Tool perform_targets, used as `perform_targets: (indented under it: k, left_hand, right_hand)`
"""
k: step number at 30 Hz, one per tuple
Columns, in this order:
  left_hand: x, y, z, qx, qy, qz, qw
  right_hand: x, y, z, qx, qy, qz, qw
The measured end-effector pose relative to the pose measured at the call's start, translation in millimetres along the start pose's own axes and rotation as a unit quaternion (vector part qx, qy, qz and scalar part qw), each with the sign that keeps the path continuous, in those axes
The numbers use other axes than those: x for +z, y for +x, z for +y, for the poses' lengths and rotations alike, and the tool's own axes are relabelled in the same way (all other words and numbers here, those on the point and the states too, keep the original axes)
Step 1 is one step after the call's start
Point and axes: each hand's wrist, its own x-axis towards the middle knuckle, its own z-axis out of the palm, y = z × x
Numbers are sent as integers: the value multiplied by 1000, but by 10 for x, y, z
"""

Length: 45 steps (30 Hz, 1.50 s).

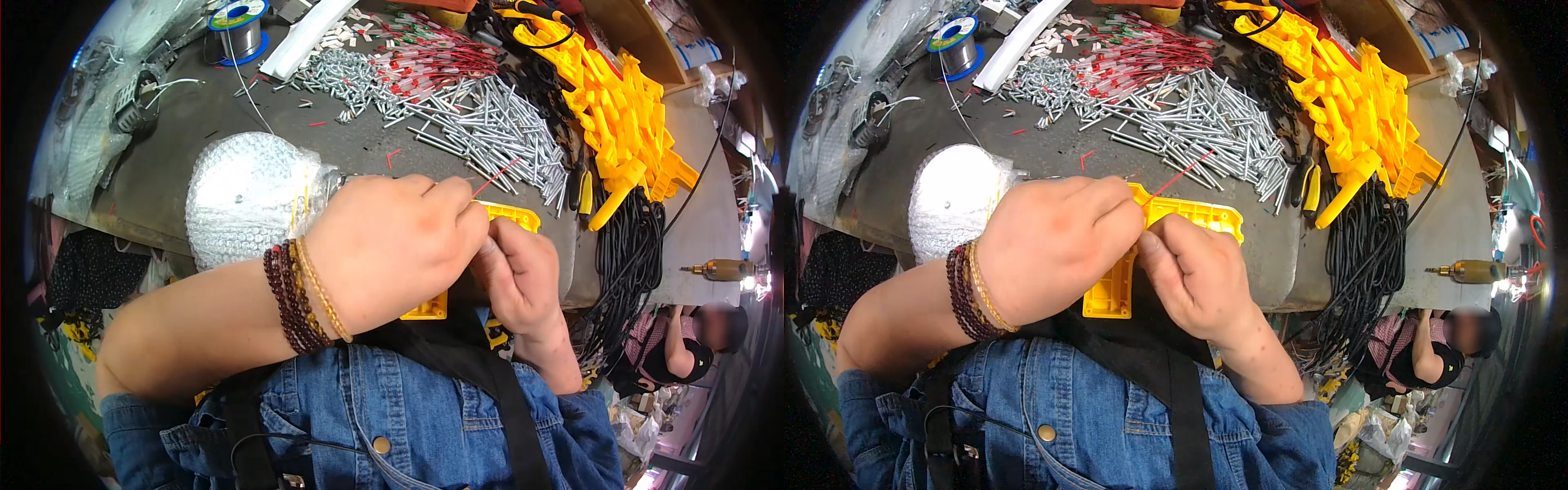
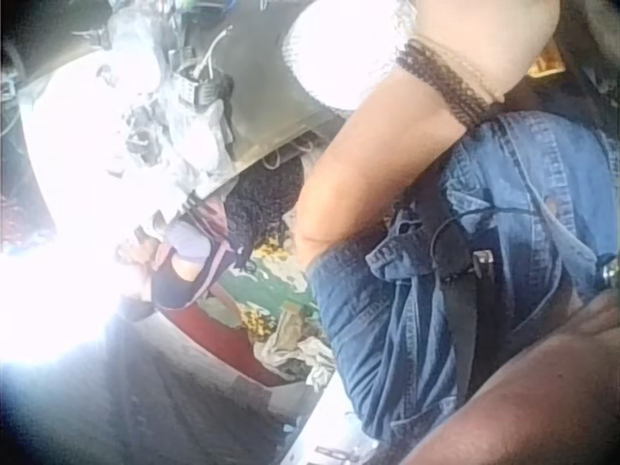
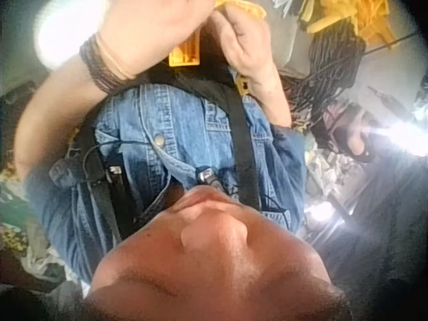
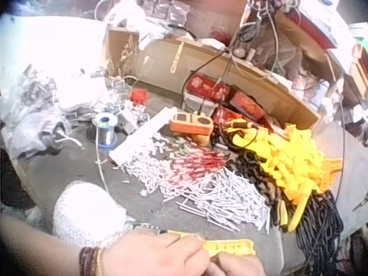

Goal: Assembling the internal electrical components and soldering wires into a yellow plastic handheld device housing.

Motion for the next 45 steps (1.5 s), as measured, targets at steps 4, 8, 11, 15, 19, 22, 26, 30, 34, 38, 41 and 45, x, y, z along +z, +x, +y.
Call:
perform_targets:
  k: [4, 8, 11, 15, 19, 22, 26, 30, 34, 38, 41, 45]
  left_hand:
    - [-4, -12, 3, -19, 11, 8, 1000]
    - [1, -17, -40, -19, -18, 38, 999]
    - [-3, -12, -31, -21, -44, 37, 998]
    - [24, 17, -39, -36, -57, 49, 997]
    - [40, 11, -51, -40, -63, 63, 995]
    - [43, 15, -63, -44, -68, 60, 995]
    - [10, 27, -65, -23, -73, 44, 996]
    - [-18, 18, -84, -17, -81, 46, 996]
    - [-33, 76, -29, -16, -73, 44, 996]
    - [-27, 34, -69, -9, -103, 13, 995]
    - [-182, 28, 26, -44, -127, 67, 989]
    - [-520, -54, 94, -89, -357, 97, 925]
  right_hand:
    - [6, 20, 33, 23, 10, -8, 1000]
    - [64, 71, 6, -77, -82, 54, 992]
    - [101, 64, 32, -112, -127, 65, 983]
    - [91, 62, 87, -125, -131, 80, 980]
    - [-42, 13, 28, -23, -30, 87, 995]
    - [-286, 18, 89, -59, 8, -7, 998]
    - [-100, 114, -11, -118, -174, 29, 977]
    - [24, 224, 158, -216, -223, 82, 947]
    - [52, 250, 159, -234, -205, 130, 941]
    - [-118, 139, 226, -240, -249, 115, 931]
    - [-796, -38, 310, -163, -423, 106, 885]
    - [-2575, -703, 1191, 204, -355, 418, 811]
